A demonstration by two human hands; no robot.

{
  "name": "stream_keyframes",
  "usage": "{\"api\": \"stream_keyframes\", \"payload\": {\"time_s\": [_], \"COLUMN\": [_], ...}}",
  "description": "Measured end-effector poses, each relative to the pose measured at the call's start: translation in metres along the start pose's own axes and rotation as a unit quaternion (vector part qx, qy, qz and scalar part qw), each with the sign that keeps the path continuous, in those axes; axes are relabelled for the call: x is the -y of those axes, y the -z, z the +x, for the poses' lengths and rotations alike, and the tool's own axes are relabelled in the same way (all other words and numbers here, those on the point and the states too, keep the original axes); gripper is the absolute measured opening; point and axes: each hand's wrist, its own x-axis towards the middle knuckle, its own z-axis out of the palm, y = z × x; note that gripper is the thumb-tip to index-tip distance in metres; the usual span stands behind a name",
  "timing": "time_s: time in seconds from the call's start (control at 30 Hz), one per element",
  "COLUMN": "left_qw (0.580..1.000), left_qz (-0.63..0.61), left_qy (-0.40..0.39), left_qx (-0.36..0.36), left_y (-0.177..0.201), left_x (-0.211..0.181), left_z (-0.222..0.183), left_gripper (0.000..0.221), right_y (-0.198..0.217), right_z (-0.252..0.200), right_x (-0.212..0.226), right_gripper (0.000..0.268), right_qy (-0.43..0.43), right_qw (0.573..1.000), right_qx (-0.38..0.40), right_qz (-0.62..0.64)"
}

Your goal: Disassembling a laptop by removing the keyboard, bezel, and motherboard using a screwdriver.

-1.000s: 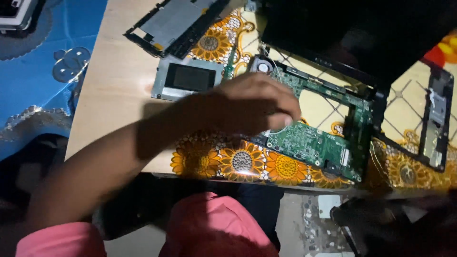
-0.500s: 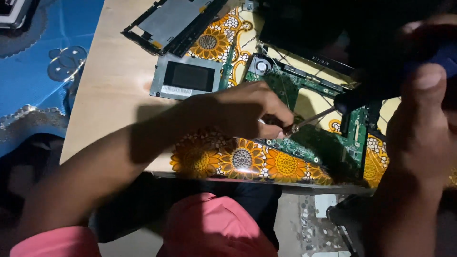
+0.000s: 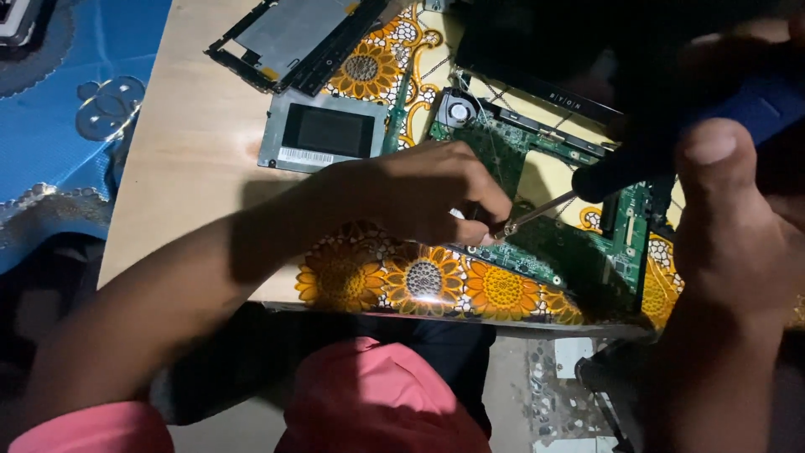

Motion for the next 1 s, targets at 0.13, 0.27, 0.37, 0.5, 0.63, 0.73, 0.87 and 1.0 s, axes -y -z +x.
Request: {"api": "stream_keyframes", "payload": {"time_s": [0.13,0.27,0.37,0.5,0.63,0.73,0.87,1.0], "left_qw": [1.0,1.0,1.0,1.0,1.0,0.999,0.999,0.997], "left_qz": [0.013,0.013,0.014,0.004,0.006,0.014,0.011,-0.029], "left_qy": [0.014,0.006,0.01,0.02,-0.002,0.035,0.019,0.067], "left_qx": [0.013,0.022,0.016,0.014,0.004,0.027,0.045,0.024], "left_y": [-0.001,0.0,0.0,-0.001,0.001,0.001,0.0,0.004], "left_x": [0.0,-0.001,-0.002,-0.001,-0.005,-0.004,0.0,-0.009], "left_z": [0.0,0.001,0.0,0.0,0.0,0.002,0.002,-0.002], "left_gripper": [0.023,0.012,0.013,0.012,0.009,0.013,0.012,0.02], "right_y": [-0.002,0.001,0.006,0.033,0.003,0.005,0.016,0.003], "right_z": [0.016,0.022,-0.024,-0.074,-0.005,-0.009,-0.072,-0.055], "right_x": [0.016,0.014,-0.045,-0.137,0.006,-0.037,-0.129,-0.08], "right_gripper": [0.032,0.039,0.032,0.03,0.037,0.04,0.028,0.04], "right_qy": [0.023,0.018,-0.18,0.11,-0.196,-0.047,0.297,0.006], "right_qw": [0.997,0.991,0.983,0.903,0.978,0.997,0.431,0.836], "right_qx": [0.045,0.087,0.028,0.054,0.012,0.06,-0.114,-0.181], "right_qz": [0.063,0.098,-0.024,-0.411,-0.072,0.034,-0.844,-0.518]}}
